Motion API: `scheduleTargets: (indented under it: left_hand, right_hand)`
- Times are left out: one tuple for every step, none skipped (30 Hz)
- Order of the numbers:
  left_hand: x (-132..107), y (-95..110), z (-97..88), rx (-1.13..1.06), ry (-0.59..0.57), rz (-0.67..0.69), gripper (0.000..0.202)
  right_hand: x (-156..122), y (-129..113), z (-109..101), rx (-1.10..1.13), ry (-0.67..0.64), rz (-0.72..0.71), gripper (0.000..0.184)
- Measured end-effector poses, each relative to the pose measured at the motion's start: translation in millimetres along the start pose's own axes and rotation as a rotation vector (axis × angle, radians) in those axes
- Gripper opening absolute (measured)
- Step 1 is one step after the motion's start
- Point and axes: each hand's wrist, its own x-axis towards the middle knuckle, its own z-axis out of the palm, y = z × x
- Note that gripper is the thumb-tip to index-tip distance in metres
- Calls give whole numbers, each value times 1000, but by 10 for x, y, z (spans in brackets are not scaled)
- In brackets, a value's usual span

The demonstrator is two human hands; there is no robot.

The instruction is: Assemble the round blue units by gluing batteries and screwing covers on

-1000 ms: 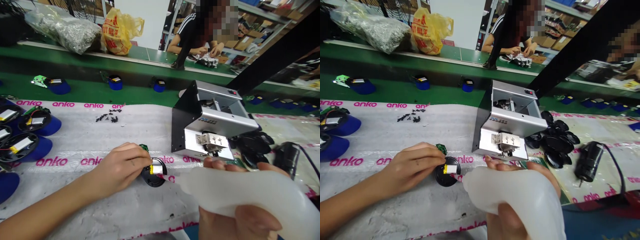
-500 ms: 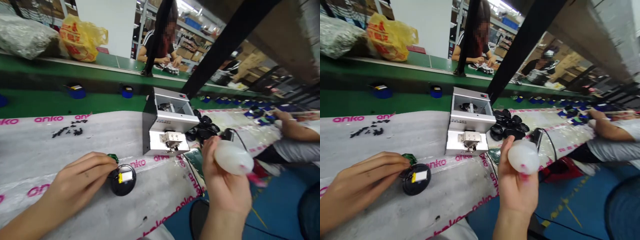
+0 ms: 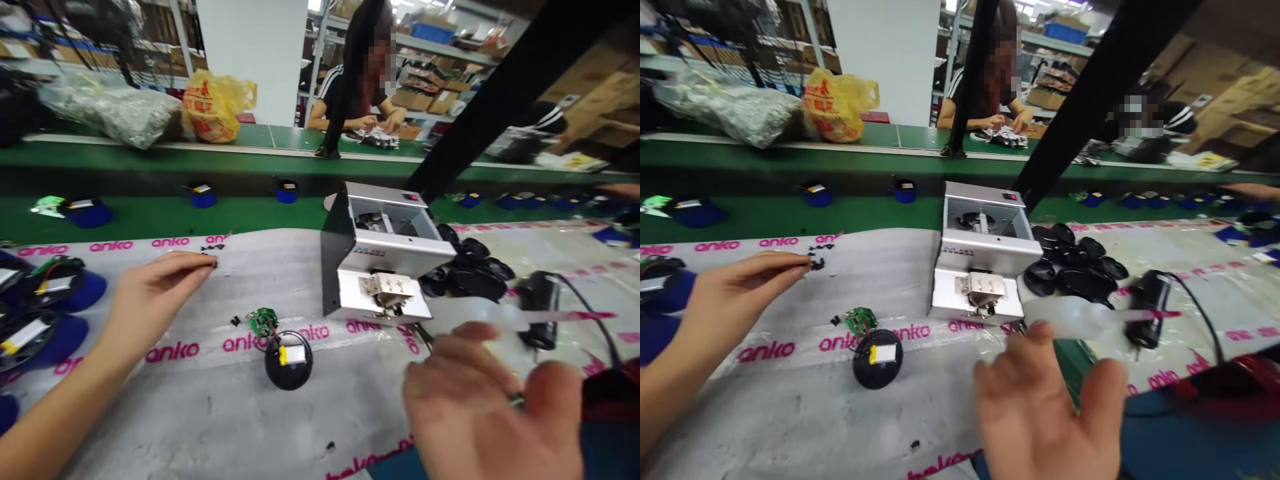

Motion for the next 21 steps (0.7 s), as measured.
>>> scheduleTargets:
  left_hand:
    - [13, -24, 17, -67, -9, -83, 11]
    - [20, -53, 39, -137, -33, -154, 12]
    - [20, -84, 63, -210, -65, -213, 13]
    - [15, -110, 88, -287, -101, -267, 14]
    - [7, -129, 111, -351, -137, -307, 15]
    - [-3, -139, 131, -394, -173, -325, 15]
    - [-13, -139, 147, -426, -208, -336, 14]
    - [-22, -132, 157, -462, -239, -351, 13]
    - [-29, -120, 163, -499, -267, -365, 11]
    - [-35, -106, 164, -533, -290, -379, 10]
    - [-39, -93, 164, -566, -309, -396, 9]
    - [-41, -83, 162, -598, -325, -415, 9]
    - [-44, -77, 161, -630, -343, -440, 9]
    - [-46, -75, 162, -664, -361, -467, 11]
    - [-49, -75, 165, -697, -380, -497, 12]
    - [-53, -76, 170, -728, -399, -529, 14]
    - [-57, -76, 178, -757, -418, -560, 16]
    - [-63, -75, 186, -781, -436, -590, 18]
    - [-70, -70, 196, -801, -453, -617, 19]
    - [-78, -62, 205, -817, -470, -640, 20]
    - [-88, -51, 214, -830, -489, -659, 21]
  right_hand:
    - [43, -171, 33, 340, -53, 112, 33]
    - [94, -334, 99, 541, -158, 158, 31]
    - [154, -487, 190, 580, -335, 155, 31]
    - [220, -623, 298, 521, -487, 115, 34]
    - [289, -739, 411, 452, -597, 81, 39]
    - [357, -833, 518, 373, -676, 48, 42]
    - [418, -903, 612, 297, -712, 12, 42]
    - [469, -951, 687, 256, -735, -12, 37]
    - [505, -978, 739, 244, -754, -18, 27]
    - [528, -987, 768, 245, -764, -15, 15]
    - [537, -982, 776, 246, -772, -10, 7]
    - [537, -965, 765, 254, -775, 1, 9]
    - [530, -939, 739, 273, -774, 14, 11]
    - [520, -906, 702, 297, -770, 29, 12]
    - [507, -866, 659, 323, -764, 41, 11]
    - [494, -823, 612, 366, -750, 58, 9]
    - [478, -778, 568, 430, -724, 77, 9]
    - [460, -732, 530, 506, -691, 95, 10]
    - [436, -689, 500, 582, -658, 107, 12]
    - [407, -650, 482, 648, -631, 109, 15]
    - [371, -618, 476, 697, -609, 106, 18]
